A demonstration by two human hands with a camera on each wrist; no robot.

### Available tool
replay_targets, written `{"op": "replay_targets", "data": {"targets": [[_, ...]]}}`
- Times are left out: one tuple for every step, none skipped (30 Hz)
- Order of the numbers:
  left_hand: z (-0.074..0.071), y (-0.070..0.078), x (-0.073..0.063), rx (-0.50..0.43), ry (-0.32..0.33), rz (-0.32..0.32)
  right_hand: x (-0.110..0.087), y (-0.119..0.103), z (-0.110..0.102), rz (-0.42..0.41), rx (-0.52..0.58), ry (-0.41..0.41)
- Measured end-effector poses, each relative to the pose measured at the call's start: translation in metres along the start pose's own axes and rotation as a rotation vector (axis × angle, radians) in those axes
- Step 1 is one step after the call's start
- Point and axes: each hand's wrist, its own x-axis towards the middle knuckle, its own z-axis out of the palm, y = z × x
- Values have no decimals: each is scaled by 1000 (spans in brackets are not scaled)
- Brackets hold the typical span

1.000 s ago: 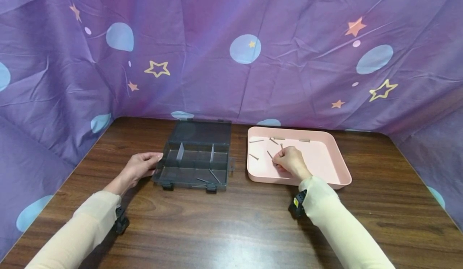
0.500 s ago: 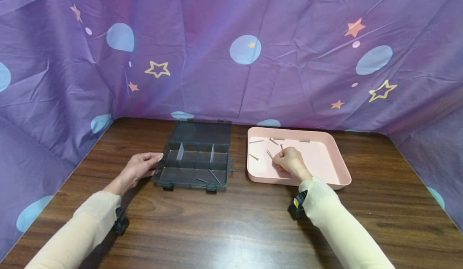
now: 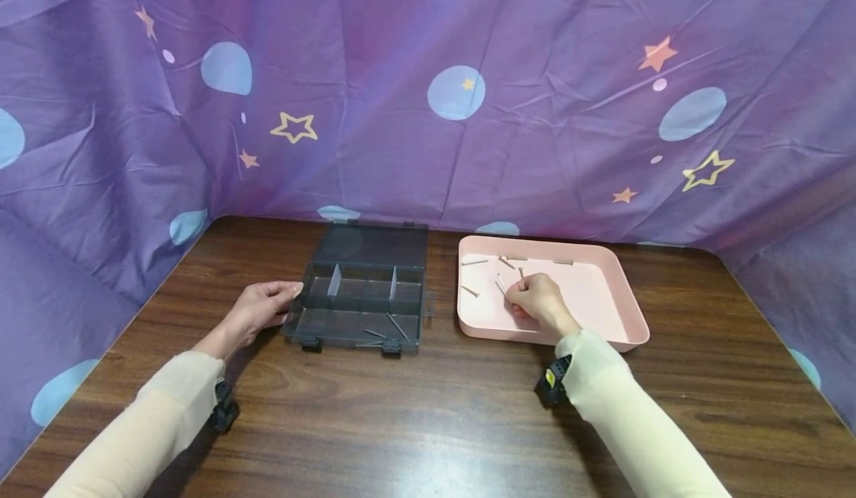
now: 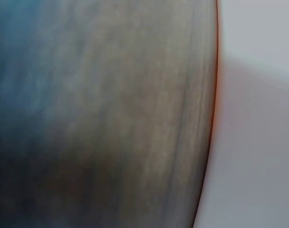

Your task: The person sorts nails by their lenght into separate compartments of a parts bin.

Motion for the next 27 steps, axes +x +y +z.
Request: {"op": "replay_targets", "data": {"targets": [[0, 0, 0, -2, 2, -2, -1, 0, 0, 1, 9, -5], [0, 0, 0, -5, 4, -3, -1, -1, 0, 2, 17, -10], [0, 0, 0, -7, 6, -4, -2, -1, -1, 1, 22, -14], [0, 0, 0, -9, 8, -3, -2, -2, -1, 3, 32, -17], [0, 0, 0, -12, 9, -1, -2, -2, -1, 8, 45, -19], [0, 0, 0, -16, 10, 0, -2, -2, -1, 13, 51, -20], [0, 0, 0, -16, 10, 2, -1, -1, -1, 16, 63, -23], [0, 0, 0, -19, 10, 4, 0, 0, -1, 14, 74, -26], [0, 1, 0, -21, 9, 5, 1, 1, -1, 16, 83, -29], [0, 1, 0, -22, 8, 6, 2, 2, -1, 16, 95, -34], [0, 1, 0, -24, 6, 4, 4, 5, -1, -4, 120, -47], [0, 0, 0, -27, 7, 2, 5, 5, -1, -6, 132, -55], [0, 0, 0, -28, 5, 1, 5, 6, -2, -4, 146, -62], [-1, 0, 0, -30, 5, 0, 5, 6, -2, -4, 155, -71], [-1, 0, 0, -32, 4, 0, 4, 5, -3, -1, 163, -71], [-1, 0, -1, -34, 4, 1, 3, 4, -3, 2, 169, -69], [-1, 0, 0, -37, 4, 2, 2, 2, -3, 4, 168, -63], [-1, -1, 0, -41, 4, 3, 0, -2, -3, 21, 153, -50], [-1, -1, 0, -42, 3, 5, -1, -4, -4, 17, 143, -44], [-2, -1, 0, -43, 4, 5, -2, -5, -4, 7, 136, -40], [-2, -1, 0, -45, 3, 5, -3, -7, -4, 0, 128, -32], [-2, -1, 0, -47, 2, 5, -4, -9, -4, -5, 120, -29], [-2, -2, 0, -49, 1, 5, -4, -10, -4, -14, 118, -30], [-2, -2, 1, -49, 1, 5, -4, -10, -4, -20, 118, -34], [-2, -2, 1, -50, 0, 6, -4, -11, -3, -23, 127, -38], [-3, -2, 1, -50, -1, 5, -3, -11, -3, -24, 137, -42], [-3, -2, 2, -49, 0, 4, -2, -11, -2, -25, 140, -42]]}}
